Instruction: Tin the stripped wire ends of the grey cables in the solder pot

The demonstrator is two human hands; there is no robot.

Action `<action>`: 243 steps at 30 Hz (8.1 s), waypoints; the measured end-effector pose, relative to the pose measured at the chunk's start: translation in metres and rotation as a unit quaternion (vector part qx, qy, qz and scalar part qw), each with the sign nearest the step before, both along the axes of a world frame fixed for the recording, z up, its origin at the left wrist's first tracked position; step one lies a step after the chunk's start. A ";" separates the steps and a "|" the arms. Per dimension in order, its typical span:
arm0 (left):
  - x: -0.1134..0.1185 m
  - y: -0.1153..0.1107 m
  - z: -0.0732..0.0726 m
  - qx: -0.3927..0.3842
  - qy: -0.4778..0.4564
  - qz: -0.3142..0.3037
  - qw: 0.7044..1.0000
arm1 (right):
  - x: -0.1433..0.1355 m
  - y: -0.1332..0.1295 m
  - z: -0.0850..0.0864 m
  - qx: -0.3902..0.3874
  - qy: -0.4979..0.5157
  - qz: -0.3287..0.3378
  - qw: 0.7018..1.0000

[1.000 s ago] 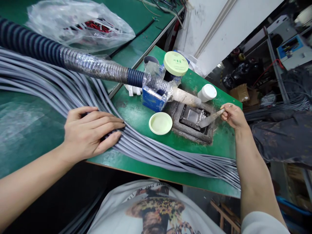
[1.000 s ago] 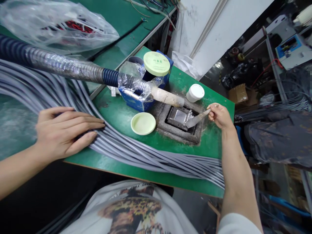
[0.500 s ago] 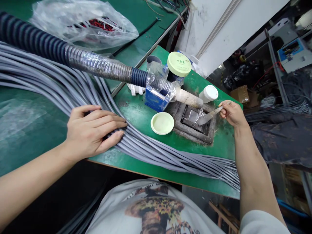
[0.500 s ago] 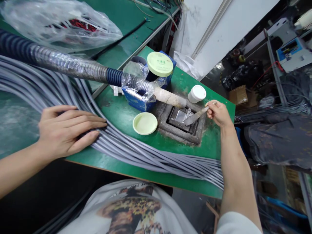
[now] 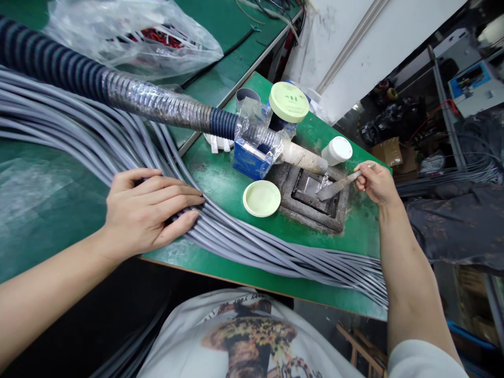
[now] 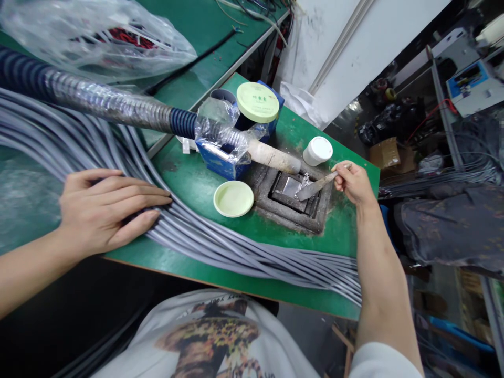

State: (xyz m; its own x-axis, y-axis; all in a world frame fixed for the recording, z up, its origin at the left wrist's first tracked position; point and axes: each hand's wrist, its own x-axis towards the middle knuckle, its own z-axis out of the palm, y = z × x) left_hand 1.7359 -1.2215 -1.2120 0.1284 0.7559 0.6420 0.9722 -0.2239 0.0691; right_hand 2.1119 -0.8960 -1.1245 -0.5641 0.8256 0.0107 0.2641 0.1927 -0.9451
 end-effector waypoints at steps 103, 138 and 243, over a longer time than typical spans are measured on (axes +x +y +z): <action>-0.002 0.001 -0.001 0.009 0.021 -0.006 1.000 | 0.028 -0.034 -0.017 0.001 0.021 -0.129 0.991; -0.005 0.000 -0.002 0.002 0.023 -0.006 1.000 | 0.053 -0.048 -0.016 0.579 -0.497 0.155 0.627; -0.005 0.000 -0.003 -0.016 0.022 -0.008 1.000 | -0.010 -0.093 0.033 0.558 -0.567 0.085 0.600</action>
